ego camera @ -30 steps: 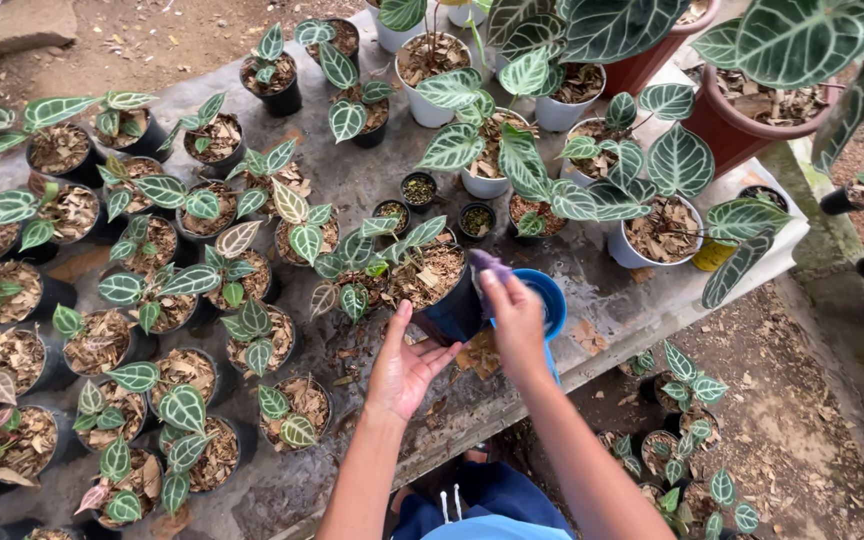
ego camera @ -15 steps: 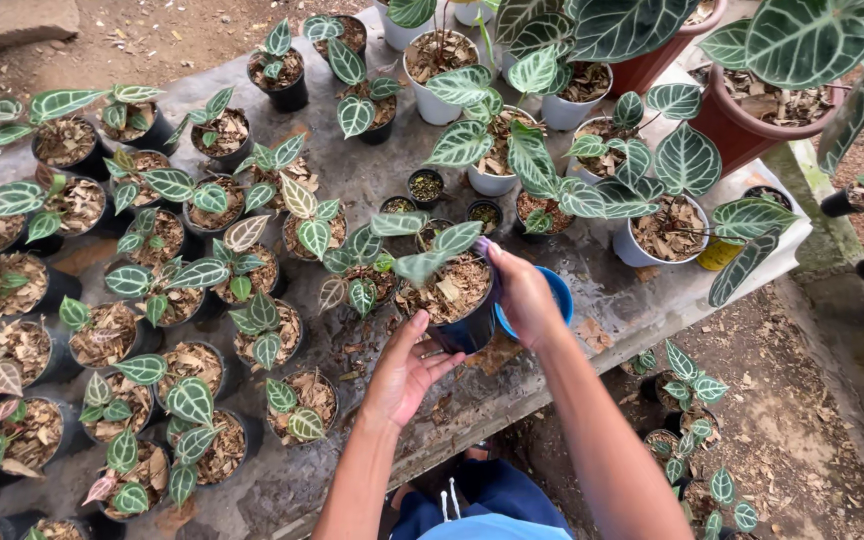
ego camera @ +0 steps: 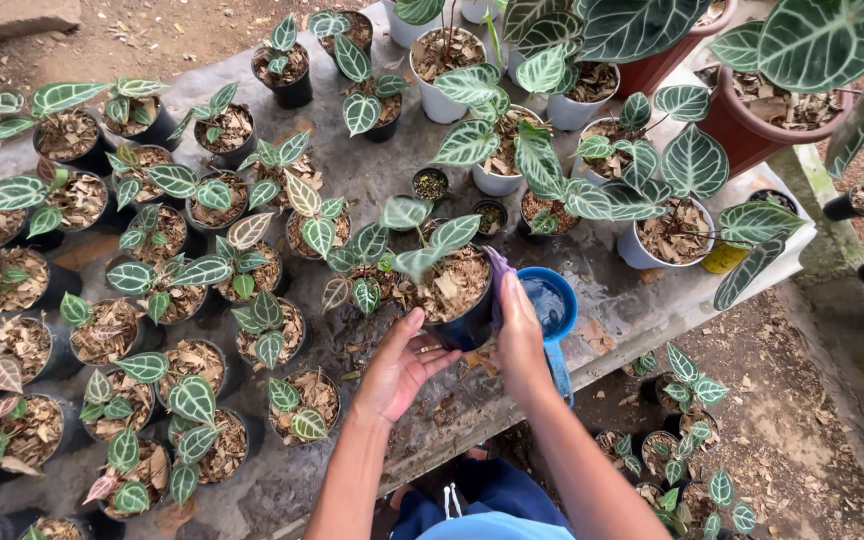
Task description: The person wipes the leaves of several potted plants with a purple cloth. They pick up each pot, wipe the leaves, and place the pot back on the table.
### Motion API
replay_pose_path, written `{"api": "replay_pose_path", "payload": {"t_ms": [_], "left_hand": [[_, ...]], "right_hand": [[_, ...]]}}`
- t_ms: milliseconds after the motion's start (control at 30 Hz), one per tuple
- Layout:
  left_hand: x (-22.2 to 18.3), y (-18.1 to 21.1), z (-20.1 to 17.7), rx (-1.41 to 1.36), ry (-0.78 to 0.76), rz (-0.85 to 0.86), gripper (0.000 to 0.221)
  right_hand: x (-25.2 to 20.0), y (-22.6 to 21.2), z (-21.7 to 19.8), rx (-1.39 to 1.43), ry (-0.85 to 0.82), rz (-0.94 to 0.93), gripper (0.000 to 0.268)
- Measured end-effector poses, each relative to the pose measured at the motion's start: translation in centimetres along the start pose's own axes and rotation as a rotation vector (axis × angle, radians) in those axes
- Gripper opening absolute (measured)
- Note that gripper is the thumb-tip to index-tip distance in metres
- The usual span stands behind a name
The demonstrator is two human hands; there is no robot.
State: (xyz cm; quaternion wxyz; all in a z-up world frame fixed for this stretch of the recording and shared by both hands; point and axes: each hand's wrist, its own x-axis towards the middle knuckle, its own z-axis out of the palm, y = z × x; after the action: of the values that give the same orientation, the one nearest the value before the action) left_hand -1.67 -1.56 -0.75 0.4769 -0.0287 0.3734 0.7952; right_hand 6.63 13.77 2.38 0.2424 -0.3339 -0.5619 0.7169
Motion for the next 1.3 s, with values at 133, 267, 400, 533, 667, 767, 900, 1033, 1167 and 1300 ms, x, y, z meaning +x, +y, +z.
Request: {"api": "replay_pose_path", "payload": {"t_ms": [133, 267, 400, 533, 667, 767, 900, 1033, 1167, 1300], "left_hand": [[0.1, 0.6, -1.6, -0.016, -0.116, -0.002, 0.043], [0.1, 1.7, -3.7, 0.047, -0.196, -0.061, 0.055], [0.5, 2.9, -5.7, 0.025, -0.391, -0.141, 0.067], [1.3, 3.4, -7.0, 0.150, -0.451, -0.161, 0.066], [1.6, 3.3, -6.0, 0.151, -0.412, -0.143, 0.073], [0.9, 2.7, -3.3, 0.254, -0.199, -0.068, 0.085], [-1.2, 0.4, 1.0, 0.316, -0.001, 0.016, 0.107], [-0.8, -0.9, 3.6, 0.291, 0.056, 0.090, 0.111], [-0.3, -1.2, 3.2, 0.246, 0.076, 0.117, 0.088], [0.0, -1.5, 1.6, 0.197, 0.067, 0.088, 0.069]], "right_hand": [[4.1, 0.2, -1.5, 0.242, -0.250, 0.430, 0.068], [5.7, 0.4, -2.9, 0.264, -0.459, 0.635, 0.065], [6.3, 1.1, -5.4, 0.395, -0.827, 0.604, 0.071], [5.7, 1.5, -6.1, 0.313, -0.686, 0.576, 0.046], [4.4, 0.8, -5.5, 0.260, -0.474, 0.578, 0.052], [3.9, 0.1, -5.0, 0.331, -0.412, 0.530, 0.059], [3.7, 0.2, -4.9, 0.317, -0.281, 0.323, 0.054], [2.4, 1.6, -4.1, 0.289, -0.119, 0.235, 0.045], [0.9, 4.0, -3.8, 0.377, -0.089, 0.165, 0.039], [2.5, 8.2, -4.8, 0.280, -0.073, 0.258, 0.035]]}}
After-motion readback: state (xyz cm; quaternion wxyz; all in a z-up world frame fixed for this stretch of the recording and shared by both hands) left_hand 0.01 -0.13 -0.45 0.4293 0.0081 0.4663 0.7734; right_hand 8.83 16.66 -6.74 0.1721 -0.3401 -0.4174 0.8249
